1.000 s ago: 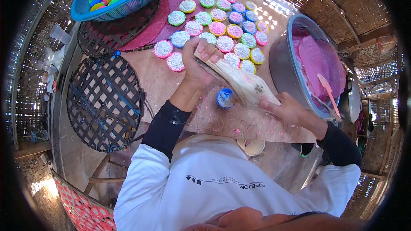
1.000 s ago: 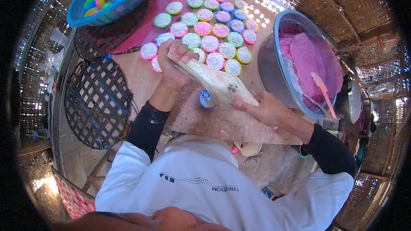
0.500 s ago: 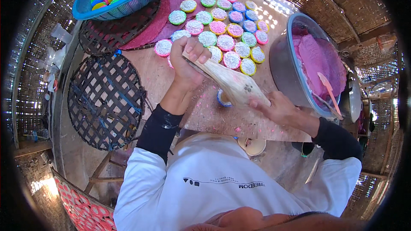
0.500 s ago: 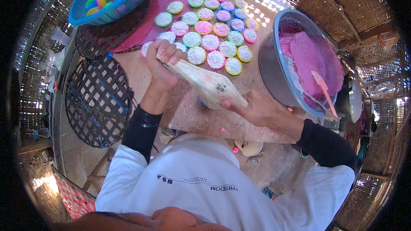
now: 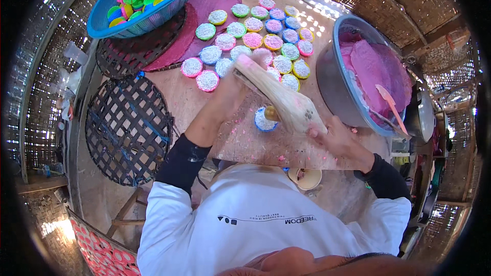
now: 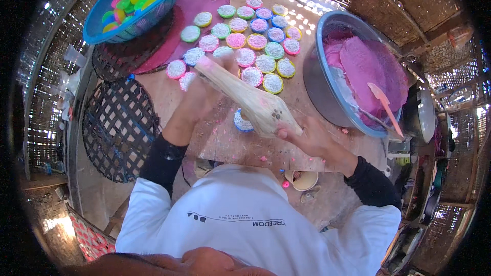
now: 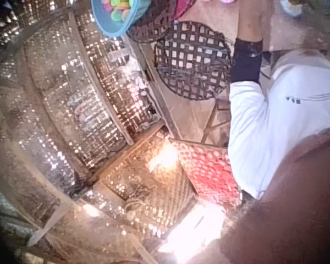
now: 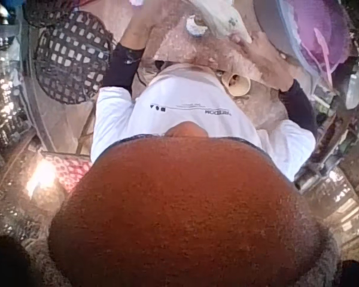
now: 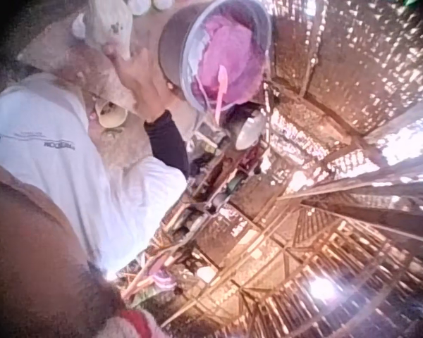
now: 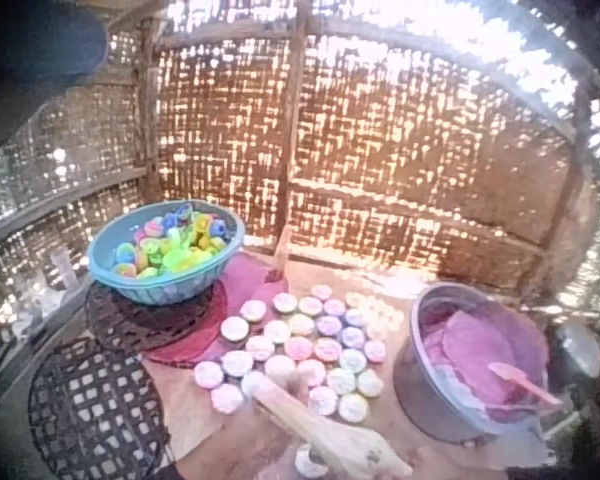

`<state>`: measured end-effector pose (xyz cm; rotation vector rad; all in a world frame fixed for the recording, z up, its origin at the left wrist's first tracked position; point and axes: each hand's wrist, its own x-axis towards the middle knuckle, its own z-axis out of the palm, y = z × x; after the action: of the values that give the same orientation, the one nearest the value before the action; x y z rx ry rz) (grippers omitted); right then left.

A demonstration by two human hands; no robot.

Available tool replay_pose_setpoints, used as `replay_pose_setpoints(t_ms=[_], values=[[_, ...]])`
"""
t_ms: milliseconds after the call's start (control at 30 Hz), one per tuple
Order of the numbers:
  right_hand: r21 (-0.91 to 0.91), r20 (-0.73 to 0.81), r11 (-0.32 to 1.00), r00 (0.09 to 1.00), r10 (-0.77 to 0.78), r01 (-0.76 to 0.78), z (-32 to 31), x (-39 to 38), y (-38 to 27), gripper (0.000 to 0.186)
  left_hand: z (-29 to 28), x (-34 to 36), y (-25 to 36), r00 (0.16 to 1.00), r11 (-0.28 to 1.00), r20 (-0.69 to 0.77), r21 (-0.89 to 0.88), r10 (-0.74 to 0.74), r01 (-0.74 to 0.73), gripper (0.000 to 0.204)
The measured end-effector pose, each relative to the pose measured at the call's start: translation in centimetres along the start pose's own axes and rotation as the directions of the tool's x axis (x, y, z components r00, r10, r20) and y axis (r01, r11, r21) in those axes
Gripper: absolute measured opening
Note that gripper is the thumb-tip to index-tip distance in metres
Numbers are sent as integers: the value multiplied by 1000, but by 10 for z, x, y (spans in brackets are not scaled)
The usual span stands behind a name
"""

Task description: The person scoops a white dough-like substance from a large metal bowl and places it into small, colorful plastic molds. They then use a wooden tool to press and flatten the dough within the molds, creating small, round, decorated cakes. The finished cakes are placed on a wooden board next to the work area.

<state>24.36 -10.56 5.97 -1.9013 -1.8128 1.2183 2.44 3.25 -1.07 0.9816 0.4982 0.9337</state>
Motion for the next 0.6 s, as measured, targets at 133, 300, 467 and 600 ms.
replay_pose_setpoints(t_ms=[133,300,467,600], values=[[248,-63,966,997,-53,67,14,-2,27,58,-34,-9,-75,825,126,554,816,113,-565,36],[253,-101,959,990,-103,125,17,11,42,59,-10,-29,-95,984,861,-60,477,-167,175,31],[301,-168,942,981,-102,149,18,22,62,57,6,-51,-62,991,484,27,874,-132,41,41],[350,-198,922,975,-97,163,19,25,71,56,10,-75,-50,988,-119,154,981,-24,-156,55]])
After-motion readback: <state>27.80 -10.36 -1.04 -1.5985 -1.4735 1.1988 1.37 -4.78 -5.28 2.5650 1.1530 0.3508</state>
